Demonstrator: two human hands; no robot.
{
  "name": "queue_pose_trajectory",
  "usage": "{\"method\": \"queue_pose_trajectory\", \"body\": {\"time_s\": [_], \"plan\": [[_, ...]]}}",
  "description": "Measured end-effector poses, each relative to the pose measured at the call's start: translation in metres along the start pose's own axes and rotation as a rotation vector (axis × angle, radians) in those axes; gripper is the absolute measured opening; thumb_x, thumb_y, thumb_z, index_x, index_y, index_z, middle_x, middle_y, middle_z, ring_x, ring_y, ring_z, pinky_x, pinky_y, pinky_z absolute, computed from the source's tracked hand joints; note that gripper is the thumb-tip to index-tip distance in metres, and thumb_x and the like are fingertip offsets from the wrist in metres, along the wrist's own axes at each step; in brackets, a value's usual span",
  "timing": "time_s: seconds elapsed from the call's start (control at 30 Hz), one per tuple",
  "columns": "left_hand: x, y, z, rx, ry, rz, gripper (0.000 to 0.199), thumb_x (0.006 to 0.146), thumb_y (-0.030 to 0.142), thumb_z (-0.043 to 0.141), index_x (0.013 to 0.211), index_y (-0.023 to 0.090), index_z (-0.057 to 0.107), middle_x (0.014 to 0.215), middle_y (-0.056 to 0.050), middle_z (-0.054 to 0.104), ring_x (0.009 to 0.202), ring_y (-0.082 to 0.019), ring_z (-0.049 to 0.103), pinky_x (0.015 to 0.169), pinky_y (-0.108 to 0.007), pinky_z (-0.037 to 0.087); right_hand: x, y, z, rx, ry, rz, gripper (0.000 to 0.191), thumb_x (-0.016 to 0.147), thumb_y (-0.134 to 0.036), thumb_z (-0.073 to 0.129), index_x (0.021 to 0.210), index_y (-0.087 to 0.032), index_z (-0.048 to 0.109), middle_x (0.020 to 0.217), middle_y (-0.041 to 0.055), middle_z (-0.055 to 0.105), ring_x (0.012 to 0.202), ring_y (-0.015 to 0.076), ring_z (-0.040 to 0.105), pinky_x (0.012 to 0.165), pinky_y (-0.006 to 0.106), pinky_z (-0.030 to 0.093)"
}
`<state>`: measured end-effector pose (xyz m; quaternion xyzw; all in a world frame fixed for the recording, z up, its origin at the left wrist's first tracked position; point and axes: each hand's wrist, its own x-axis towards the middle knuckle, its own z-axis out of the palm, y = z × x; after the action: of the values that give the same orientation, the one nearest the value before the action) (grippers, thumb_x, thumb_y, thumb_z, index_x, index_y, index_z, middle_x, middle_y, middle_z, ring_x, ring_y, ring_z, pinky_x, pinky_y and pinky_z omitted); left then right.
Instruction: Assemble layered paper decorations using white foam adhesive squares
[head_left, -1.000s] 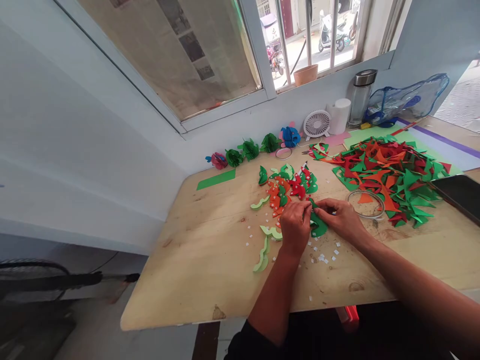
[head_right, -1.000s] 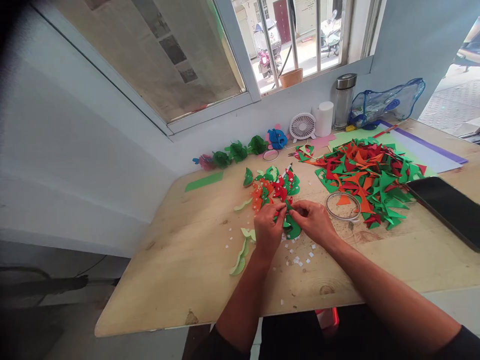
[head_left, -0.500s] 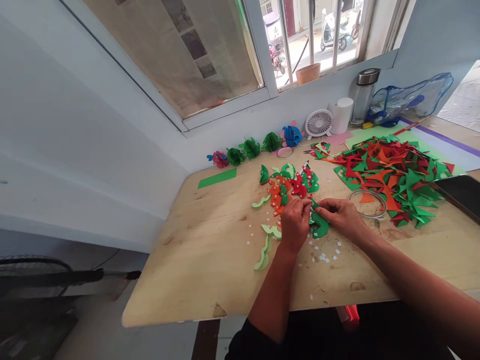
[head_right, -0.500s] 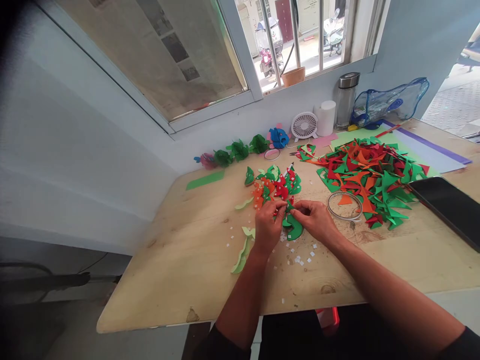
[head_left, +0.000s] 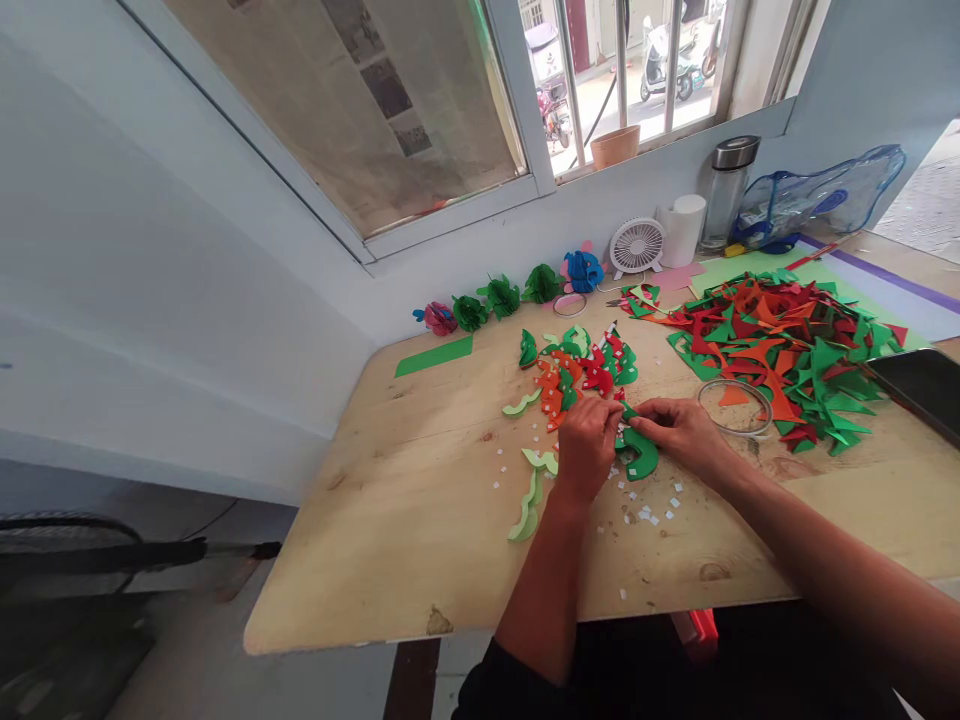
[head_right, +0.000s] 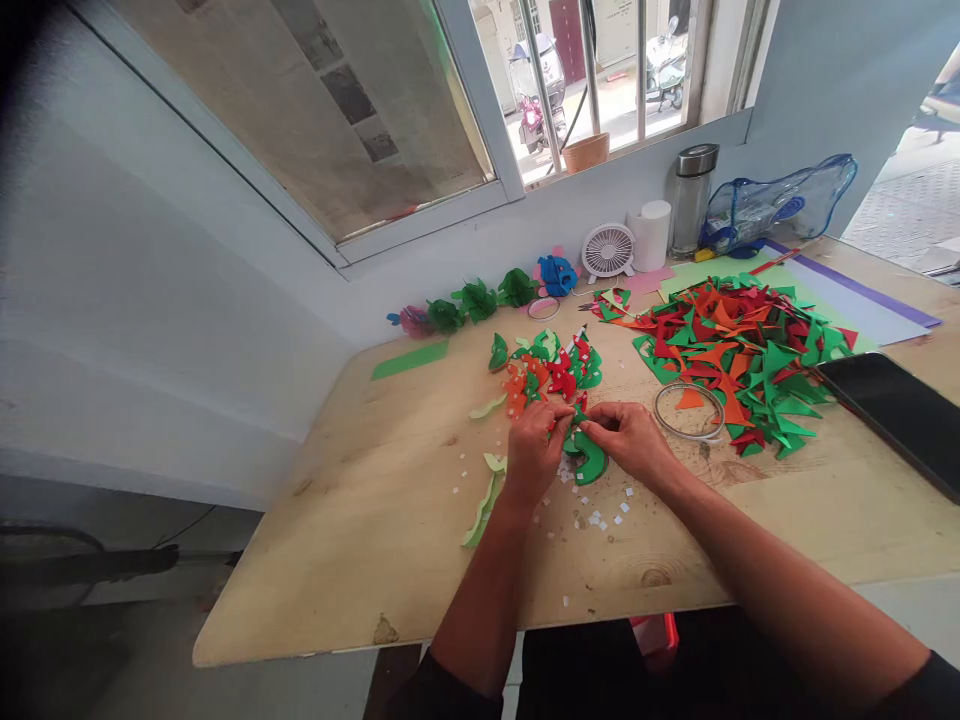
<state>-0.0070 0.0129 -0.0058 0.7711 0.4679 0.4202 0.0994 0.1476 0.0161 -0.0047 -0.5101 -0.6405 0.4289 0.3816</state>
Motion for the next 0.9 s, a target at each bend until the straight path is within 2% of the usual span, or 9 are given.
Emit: {"method": "queue_pose_trajectory", "body": {"time_s": [0.17, 0.3, 0.47, 0.67, 0.9], "plan": [[0.0, 0.002, -0.001, -0.016, 0.003, -0.037, 0.013, 0.086, 0.018, 0.049, 0.083, 0.018, 0.062, 0.081, -0.005, 0.067, 0.083, -0.017, 0.061, 0.075, -0.03, 0.048, 0.0, -0.001, 0.0, 0.012, -0.003, 0.001, 0.027, 0.073, -0.039, 0.057, 0.069, -0.015, 0.068, 0.058, 0.0007, 0.061, 0.052, 0.0123, 0.051, 0.046, 0.021, 0.039], [0.0, 0.004, -0.002, -0.038, 0.0, -0.064, 0.009, 0.083, 0.019, 0.055, 0.085, 0.018, 0.064, 0.083, -0.005, 0.068, 0.083, -0.018, 0.062, 0.075, -0.031, 0.048, 0.0, -0.001, -0.001, 0.002, 0.011, -0.012, 0.028, 0.074, -0.04, 0.056, 0.068, -0.015, 0.067, 0.057, 0.0004, 0.061, 0.051, 0.0121, 0.051, 0.046, 0.021, 0.038], [0.0, 0.003, 0.0, -0.027, 0.023, -0.06, 0.009, 0.082, 0.018, 0.056, 0.081, 0.018, 0.065, 0.08, -0.005, 0.069, 0.078, -0.017, 0.062, 0.073, -0.031, 0.049, 0.001, 0.002, -0.001, -0.046, 0.003, 0.0, 0.026, 0.073, -0.037, 0.056, 0.07, -0.014, 0.068, 0.057, 0.0001, 0.061, 0.051, 0.0115, 0.05, 0.045, 0.021, 0.036], [-0.001, 0.004, 0.001, 0.02, 0.028, -0.046, 0.009, 0.081, 0.016, 0.055, 0.082, 0.018, 0.064, 0.08, -0.005, 0.068, 0.079, -0.017, 0.062, 0.074, -0.031, 0.047, 0.003, 0.009, -0.001, -0.038, -0.026, -0.011, 0.026, 0.074, -0.036, 0.055, 0.074, -0.015, 0.069, 0.061, 0.0007, 0.065, 0.052, 0.0124, 0.053, 0.047, 0.022, 0.039], [-0.002, 0.005, 0.006, 0.081, 0.048, -0.046, 0.008, 0.077, 0.013, 0.056, 0.075, 0.018, 0.062, 0.073, -0.004, 0.065, 0.075, -0.017, 0.06, 0.072, -0.03, 0.046, 0.002, 0.01, -0.001, -0.156, -0.009, -0.021, 0.025, 0.076, -0.033, 0.054, 0.079, -0.015, 0.071, 0.062, 0.0011, 0.067, 0.052, 0.0123, 0.054, 0.047, 0.021, 0.039]]}}
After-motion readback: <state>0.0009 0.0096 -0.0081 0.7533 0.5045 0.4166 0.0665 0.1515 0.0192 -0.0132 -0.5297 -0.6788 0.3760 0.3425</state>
